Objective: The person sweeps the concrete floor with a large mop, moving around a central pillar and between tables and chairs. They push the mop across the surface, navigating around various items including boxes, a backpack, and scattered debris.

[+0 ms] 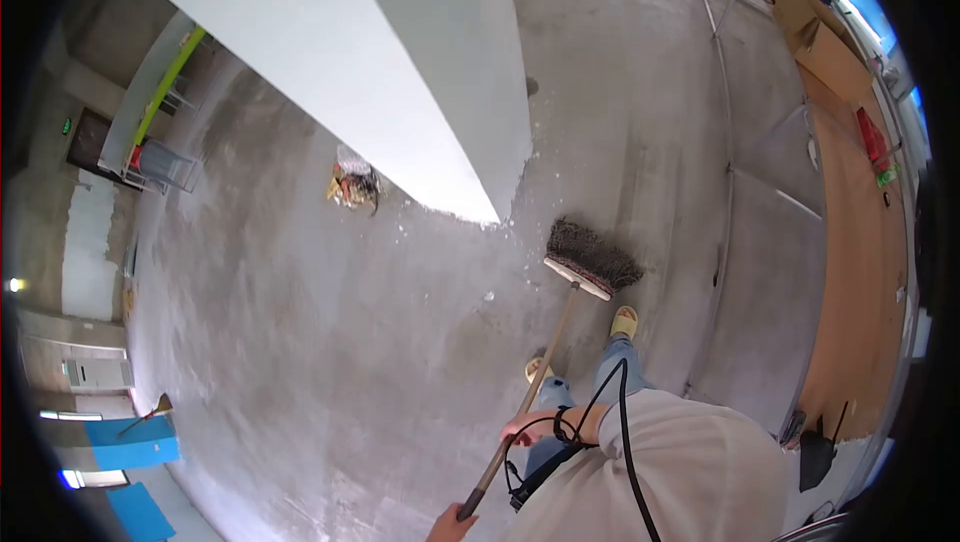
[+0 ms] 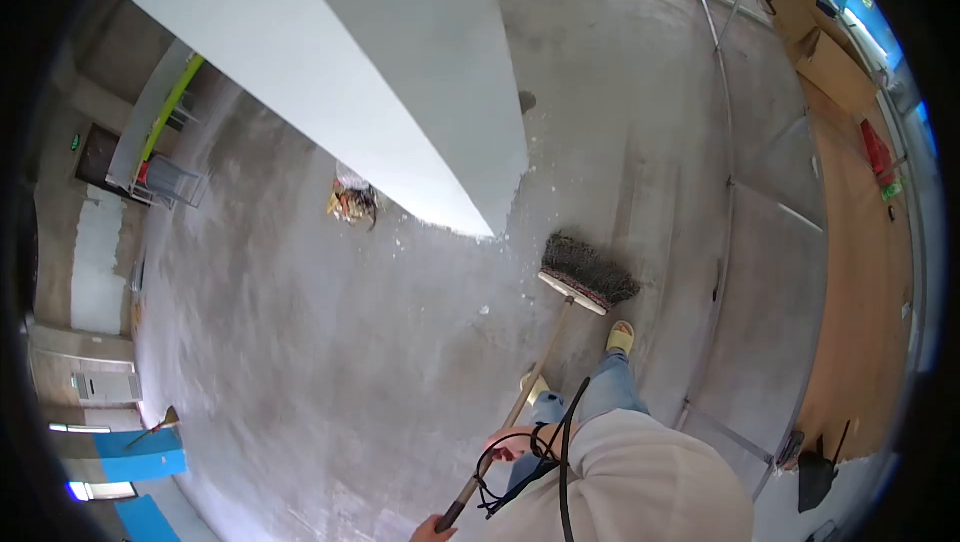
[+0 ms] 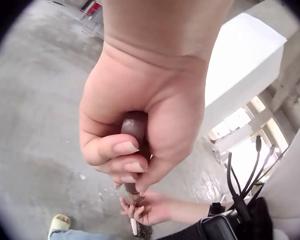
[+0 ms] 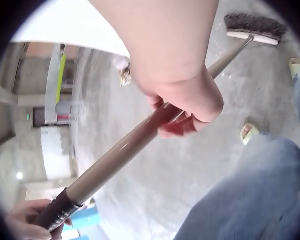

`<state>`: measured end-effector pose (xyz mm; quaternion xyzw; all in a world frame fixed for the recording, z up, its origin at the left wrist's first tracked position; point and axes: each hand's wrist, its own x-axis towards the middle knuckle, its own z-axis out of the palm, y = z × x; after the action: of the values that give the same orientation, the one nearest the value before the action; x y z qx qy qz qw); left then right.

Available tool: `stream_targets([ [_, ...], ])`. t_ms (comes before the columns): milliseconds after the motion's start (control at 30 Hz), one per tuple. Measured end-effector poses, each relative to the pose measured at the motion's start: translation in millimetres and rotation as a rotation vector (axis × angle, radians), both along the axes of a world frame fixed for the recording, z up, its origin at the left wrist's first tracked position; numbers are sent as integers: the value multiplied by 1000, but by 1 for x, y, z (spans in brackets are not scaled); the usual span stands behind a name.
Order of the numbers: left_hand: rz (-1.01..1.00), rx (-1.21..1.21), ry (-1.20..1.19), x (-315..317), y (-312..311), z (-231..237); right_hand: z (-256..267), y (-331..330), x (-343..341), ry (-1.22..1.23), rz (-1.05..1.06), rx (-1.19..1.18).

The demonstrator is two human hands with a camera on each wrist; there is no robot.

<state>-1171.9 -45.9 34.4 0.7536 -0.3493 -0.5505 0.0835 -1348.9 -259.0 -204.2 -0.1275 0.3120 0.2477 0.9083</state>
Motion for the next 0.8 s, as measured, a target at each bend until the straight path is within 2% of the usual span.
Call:
stream_targets([
  [33,64,-62,-48,-4,32,-2,-5,22,11,2,9,19],
  [100,51,43,-212,-18,52,15,-19,57,33,160,365,49],
  [133,58,60,-209,-22,60,12,-19,64,30,160,374,65],
  [200,142,-43,-299,-28,71,1,-16,70,14,-74,65,65],
  [300,167,-54,-246,-25,66,-25,2,52,10,56,-28,-53],
  [333,163,-49,-238,-24,63,-31,3,49,8,73,-33,-169],
  [367,143,-75,-220,-23,59,-38,-8,51,6,84,-37,-168],
  [433,119,-99,-192,-22,38,-40,-18,51,5,201,-133,-376],
  [467,94,-20,-191,-23,15,-43,-22,43,-4,161,-248,-472],
  [500,67,59,-192,-25,-10,-44,-39,33,-10,167,-251,-473],
  [533,58,18,-232,-30,-30,-53,-63,17,-12,-82,-367,-1002],
  [600,21,37,-237,-47,-74,-74,-96,-12,-36,-179,-276,-1222],
  [633,8,-12,-235,-59,-99,-82,-102,-48,-52,-28,-86,-906],
  [700,-4,-93,-218,-81,-155,-110,-70,-129,-70,339,-165,-524],
  [767,-37,-60,-177,-107,-221,-121,-75,-187,-110,374,-337,-459],
  [800,-58,-108,-181,-120,-251,-132,-62,-211,-134,463,-477,-666],
])
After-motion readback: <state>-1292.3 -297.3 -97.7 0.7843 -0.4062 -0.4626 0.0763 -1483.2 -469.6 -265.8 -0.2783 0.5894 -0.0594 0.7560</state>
